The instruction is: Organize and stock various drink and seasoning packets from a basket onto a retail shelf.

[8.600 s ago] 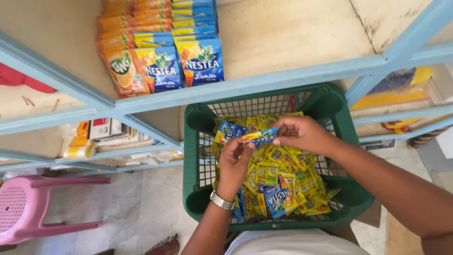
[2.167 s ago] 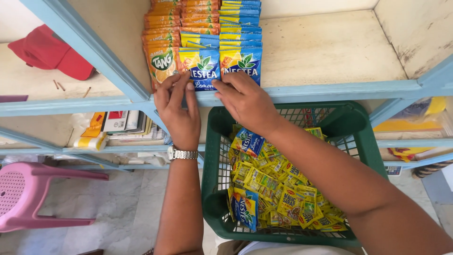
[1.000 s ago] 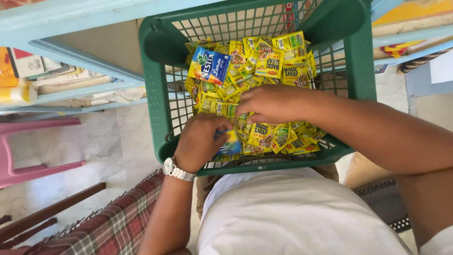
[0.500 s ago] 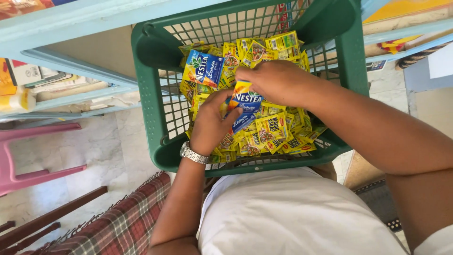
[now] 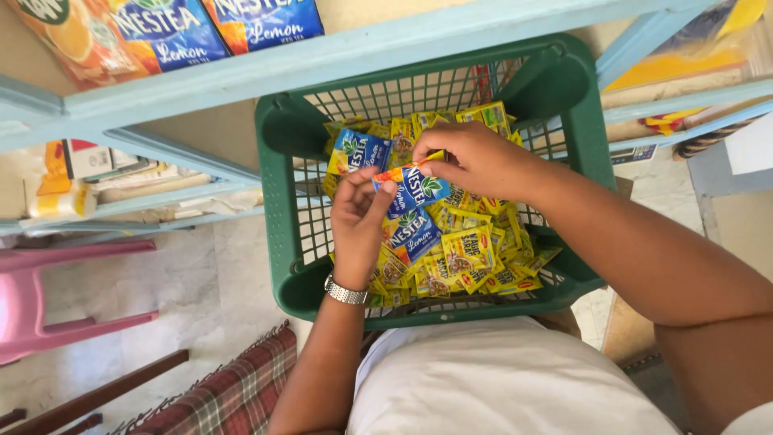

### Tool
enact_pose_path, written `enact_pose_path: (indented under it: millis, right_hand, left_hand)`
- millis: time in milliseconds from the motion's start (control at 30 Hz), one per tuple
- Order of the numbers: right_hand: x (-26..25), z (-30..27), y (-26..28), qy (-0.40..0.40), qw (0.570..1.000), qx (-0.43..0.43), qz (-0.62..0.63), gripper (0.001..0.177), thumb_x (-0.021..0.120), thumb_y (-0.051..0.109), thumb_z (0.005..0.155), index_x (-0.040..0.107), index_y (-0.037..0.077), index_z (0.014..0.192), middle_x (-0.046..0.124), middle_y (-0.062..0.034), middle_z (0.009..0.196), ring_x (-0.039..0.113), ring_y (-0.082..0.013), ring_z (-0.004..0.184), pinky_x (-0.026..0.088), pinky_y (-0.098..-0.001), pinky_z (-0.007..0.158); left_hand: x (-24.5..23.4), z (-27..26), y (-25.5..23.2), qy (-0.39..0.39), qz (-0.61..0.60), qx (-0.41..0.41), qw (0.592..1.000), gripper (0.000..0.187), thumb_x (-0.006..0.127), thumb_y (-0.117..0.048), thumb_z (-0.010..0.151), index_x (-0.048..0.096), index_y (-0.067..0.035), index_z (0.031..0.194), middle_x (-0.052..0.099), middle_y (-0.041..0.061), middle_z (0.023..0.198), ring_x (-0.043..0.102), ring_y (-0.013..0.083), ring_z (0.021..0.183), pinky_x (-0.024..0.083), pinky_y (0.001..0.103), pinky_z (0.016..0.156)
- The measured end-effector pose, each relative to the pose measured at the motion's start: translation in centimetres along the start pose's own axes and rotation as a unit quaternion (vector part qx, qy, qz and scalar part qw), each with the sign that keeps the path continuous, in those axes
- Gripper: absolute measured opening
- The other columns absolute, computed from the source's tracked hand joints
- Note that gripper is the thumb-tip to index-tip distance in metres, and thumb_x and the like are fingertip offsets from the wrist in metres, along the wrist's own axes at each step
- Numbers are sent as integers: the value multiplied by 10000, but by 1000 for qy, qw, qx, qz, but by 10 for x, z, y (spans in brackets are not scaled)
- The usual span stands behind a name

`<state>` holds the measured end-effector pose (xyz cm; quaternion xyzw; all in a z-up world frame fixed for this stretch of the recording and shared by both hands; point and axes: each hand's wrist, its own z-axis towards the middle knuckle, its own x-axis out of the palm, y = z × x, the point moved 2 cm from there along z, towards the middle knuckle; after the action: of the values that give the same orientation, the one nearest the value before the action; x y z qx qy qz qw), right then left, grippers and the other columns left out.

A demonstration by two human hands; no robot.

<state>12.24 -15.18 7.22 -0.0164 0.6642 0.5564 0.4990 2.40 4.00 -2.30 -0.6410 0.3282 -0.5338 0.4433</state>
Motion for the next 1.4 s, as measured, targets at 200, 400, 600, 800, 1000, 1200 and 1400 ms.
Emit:
enact_pose_path:
  millis: [200, 400, 600, 800, 1000, 1200, 1400]
  right_hand:
    - [6, 0, -26, -54, 964, 83, 246, 228, 714, 121, 976, 617, 84, 1179, 696, -22, 980, 640, -61, 855, 529, -240, 720]
    - [-3, 3, -20, -20, 925, 83, 369, 396, 738, 88, 914, 558, 82, 1266, 723, -52, 1042, 690, -73, 907, 568, -246, 789]
    - [18, -3, -42, 34, 934, 81, 346, 196, 681, 126, 979, 639, 6, 1128, 739, -63, 956, 695, -105, 841, 580, -278, 766]
    - [22, 2, -20, 50, 913, 73, 399, 168, 666, 167, 980, 660, 18, 1057, 729, -23, 916, 685, -90, 819, 579, -270, 751]
    - [10, 6, -1, -12, 923, 133, 362, 184, 667, 196, 979, 714, 20, 1009, 720, -20, 796, 673, -92, 710, 568, -267, 667]
    - [-6, 21, 57, -50, 957, 40, 283, 233, 720, 127, 937, 626, 19, 1120, 729, -33, 928, 698, -84, 841, 561, -255, 730]
    - [-3, 74, 124, -223, 956, -147, 124, 355, 741, 60, 968, 462, 23, 1184, 675, -65, 978, 713, -126, 919, 581, -299, 810]
  left_hand:
    - [18, -2, -18, 68, 25, -32, 997, 294, 725, -46, 969, 611, -34, 1239, 723, 21, 1135, 674, 80, 1014, 561, 256, 889]
    - [21, 1, -21, -30, -167, -138, 976, 247, 728, -50, 904, 674, -46, 1145, 740, 62, 1128, 732, 163, 1019, 585, 308, 904]
    - [35, -8, -26, 8, -66, -54, 996, 313, 777, -18, 905, 682, -39, 1202, 741, 39, 1135, 683, 111, 1014, 545, 279, 913]
    - [39, -14, -48, -33, -41, -38, 998, 290, 772, -20, 889, 701, -22, 1170, 760, 65, 1095, 710, 123, 962, 571, 291, 868]
    - [29, -14, -60, 8, -33, -9, 999, 379, 750, -11, 892, 598, -27, 1239, 727, 52, 1109, 697, 112, 964, 582, 293, 851]
    - [8, -8, -95, -14, -7, 141, 990, 382, 740, -18, 923, 529, -33, 1242, 679, 67, 1169, 671, 105, 993, 563, 257, 855]
    - [-8, 12, -169, -128, 235, 362, 893, 377, 776, -43, 954, 490, -80, 1197, 646, 88, 1330, 626, 145, 1139, 498, 273, 912]
